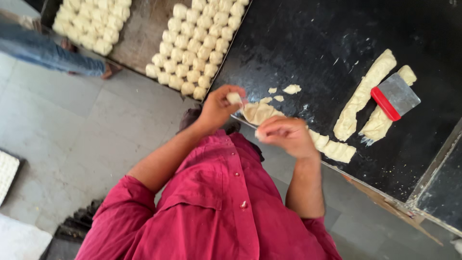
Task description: The person cuts strips of dough into small pieces using a bench scraper, then rolls each piece into a ball by hand. The finished dough balls are placed in neat rows on a metal tray.
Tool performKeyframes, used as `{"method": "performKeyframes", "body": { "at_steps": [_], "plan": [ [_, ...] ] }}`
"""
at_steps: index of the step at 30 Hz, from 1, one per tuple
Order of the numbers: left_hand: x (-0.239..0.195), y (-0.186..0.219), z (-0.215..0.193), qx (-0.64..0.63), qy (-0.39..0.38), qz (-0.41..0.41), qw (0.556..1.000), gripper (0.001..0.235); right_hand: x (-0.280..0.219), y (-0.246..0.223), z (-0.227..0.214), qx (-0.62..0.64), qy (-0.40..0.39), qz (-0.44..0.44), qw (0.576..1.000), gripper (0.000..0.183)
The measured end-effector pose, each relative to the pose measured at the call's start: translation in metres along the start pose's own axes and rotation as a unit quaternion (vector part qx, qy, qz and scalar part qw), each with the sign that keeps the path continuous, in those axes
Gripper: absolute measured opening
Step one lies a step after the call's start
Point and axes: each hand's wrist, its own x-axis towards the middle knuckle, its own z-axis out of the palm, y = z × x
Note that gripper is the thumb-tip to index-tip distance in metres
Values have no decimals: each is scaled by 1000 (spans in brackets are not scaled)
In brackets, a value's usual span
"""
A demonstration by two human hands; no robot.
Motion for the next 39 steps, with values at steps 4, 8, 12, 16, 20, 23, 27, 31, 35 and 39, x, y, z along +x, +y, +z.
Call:
{"method": "performKeyframes", "body": {
  "at_steps": [4, 8, 12, 16, 20, 23, 27, 31, 35, 39],
  "plan": [
    [5, 18, -11, 5, -51, -20, 998, 53, 63, -10, -14, 129, 117, 116, 978, 32],
    [10, 21, -19, -18, -48, -103, 993, 47, 74, 13, 48, -389, 180, -162, 889, 22],
    [24, 14, -47, -74, -26, -140, 987, 35, 98, 20, 88, -425, 138, -260, 856, 25],
    [30, 25, -82, 41, -117, 53, 991, 37, 142, 5, 101, -408, 132, -223, 876, 38],
    [36, 71, -117, 334, -128, 167, 919, 39, 188, -4, 122, -147, 104, -111, 977, 58],
    [48, 102, -138, 226, -39, -30, 973, 63, 217, 0, 146, -310, 72, -184, 930, 49],
    [87, 114, -183, -187, -40, -20, 981, 88, 291, 0, 143, -476, 101, -160, 859, 20],
    [143, 100, -236, 54, 64, 129, 988, 54, 389, 10, 109, -471, 101, -178, 858, 22],
    [181, 88, -261, 212, 77, 98, 969, 37, 422, 38, 108, -596, 72, -176, 780, 29],
    [217, 75, -254, 383, 41, 135, 913, 40, 330, 7, 84, -297, 290, -172, 893, 25]
  ]
}}
